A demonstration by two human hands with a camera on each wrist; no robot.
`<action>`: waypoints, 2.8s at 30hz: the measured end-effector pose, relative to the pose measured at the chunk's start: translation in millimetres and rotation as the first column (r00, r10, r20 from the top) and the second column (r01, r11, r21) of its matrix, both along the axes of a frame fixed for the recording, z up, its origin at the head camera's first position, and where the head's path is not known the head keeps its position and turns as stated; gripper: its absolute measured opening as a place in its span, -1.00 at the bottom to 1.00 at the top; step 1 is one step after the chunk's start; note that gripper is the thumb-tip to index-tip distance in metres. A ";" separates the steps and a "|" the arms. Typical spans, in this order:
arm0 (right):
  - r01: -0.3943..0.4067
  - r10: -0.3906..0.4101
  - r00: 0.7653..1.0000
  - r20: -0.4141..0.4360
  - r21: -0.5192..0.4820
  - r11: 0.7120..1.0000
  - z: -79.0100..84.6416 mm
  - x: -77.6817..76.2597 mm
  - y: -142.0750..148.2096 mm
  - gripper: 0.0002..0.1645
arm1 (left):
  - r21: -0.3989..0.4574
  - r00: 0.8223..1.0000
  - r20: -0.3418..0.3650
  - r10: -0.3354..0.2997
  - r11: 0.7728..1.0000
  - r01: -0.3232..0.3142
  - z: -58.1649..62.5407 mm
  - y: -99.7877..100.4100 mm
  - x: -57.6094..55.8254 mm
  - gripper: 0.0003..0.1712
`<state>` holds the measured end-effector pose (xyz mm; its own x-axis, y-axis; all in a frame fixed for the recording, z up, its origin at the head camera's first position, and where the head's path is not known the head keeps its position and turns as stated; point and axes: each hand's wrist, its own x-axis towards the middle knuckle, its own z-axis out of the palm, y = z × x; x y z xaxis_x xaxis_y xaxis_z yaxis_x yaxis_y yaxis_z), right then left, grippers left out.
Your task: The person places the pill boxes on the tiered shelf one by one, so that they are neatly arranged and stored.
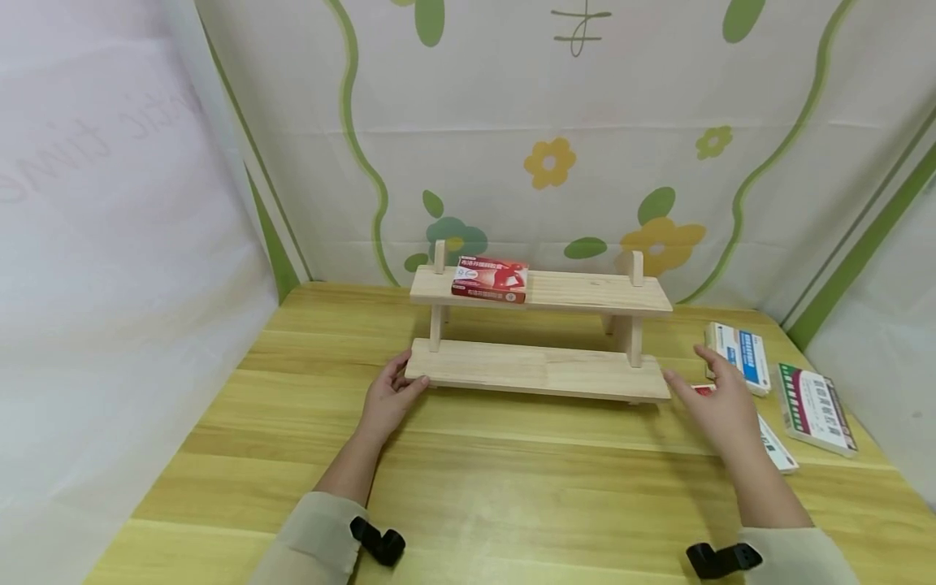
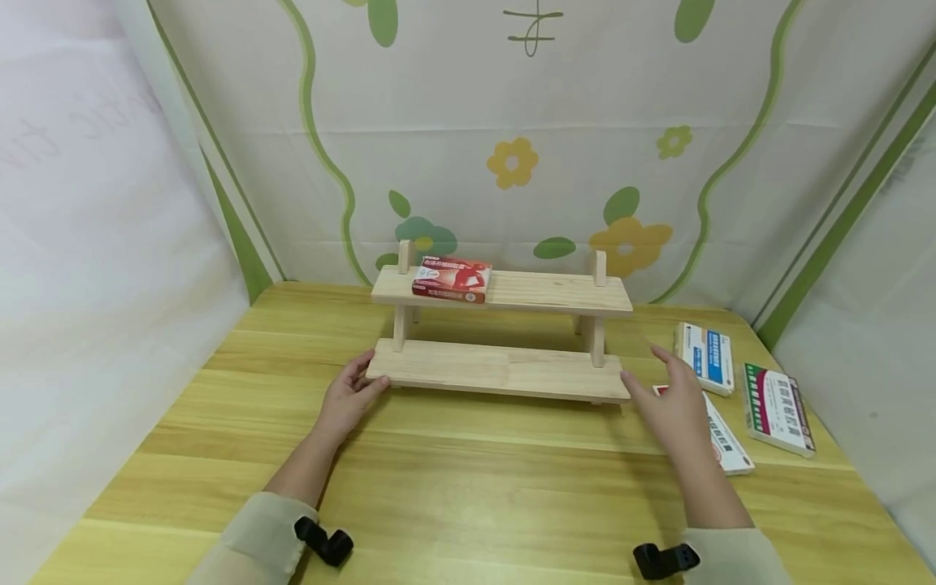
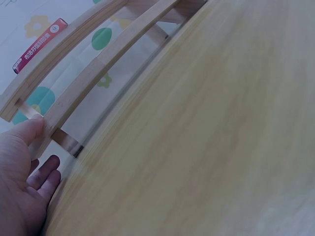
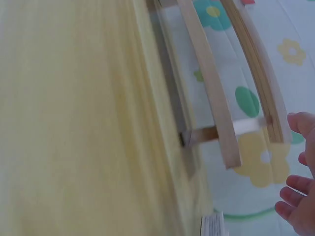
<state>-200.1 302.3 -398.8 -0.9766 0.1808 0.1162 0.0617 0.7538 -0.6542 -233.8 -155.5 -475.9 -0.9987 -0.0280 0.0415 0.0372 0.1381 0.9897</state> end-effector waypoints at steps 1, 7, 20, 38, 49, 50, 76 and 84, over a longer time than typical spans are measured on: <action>0.012 -0.012 1.000 -0.002 0.005 1.000 -3.1 2.0 5.2 0.01 | 0.000 1.000 -0.001 0.000 1.000 0.000 0.2 0.1 -0.1 -0.24; 0.059 -0.061 0.997 0.044 0.042 0.997 -14.2 15.6 33.9 0.00 | -0.003 1.000 0.007 0.003 1.000 -0.003 2.3 0.3 0.3 -0.24; 0.100 -0.110 0.987 0.114 0.091 0.991 -30.0 41.9 78.5 0.03 | -0.011 1.000 -0.001 0.013 1.000 -0.014 3.5 1.2 0.4 -0.23; 0.064 -0.098 0.973 0.208 0.168 0.984 -59.4 58.5 93.5 0.09 | -0.002 1.000 0.007 0.012 1.000 -0.012 4.0 1.3 1.1 -0.25; 0.088 -0.137 0.953 0.272 0.185 0.979 -60.6 59.9 90.6 0.16 | 0.005 1.000 0.023 0.014 1.000 -0.015 4.3 1.4 0.5 -0.22; 0.092 -0.140 0.954 0.264 0.185 0.978 -60.6 60.0 90.6 0.16 | 0.005 1.000 0.023 0.016 1.000 -0.016 4.2 1.5 0.3 -0.22; 0.047 -0.057 0.997 0.053 0.168 0.985 1.8 28.2 70.2 0.06 | -0.001 1.000 0.000 0.013 1.000 -0.013 1.2 0.7 0.0 -0.25; 0.002 -0.010 0.999 0.052 0.162 0.987 20.4 18.7 58.0 0.06 | -0.003 1.000 0.002 0.006 1.000 -0.006 1.4 0.6 0.5 -0.23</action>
<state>-181.4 360.2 -378.4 -0.9811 0.1698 0.0927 0.0979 0.8492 -0.5189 -233.2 -154.8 -474.5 -0.9986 -0.0341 0.0393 0.0342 0.1413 0.9894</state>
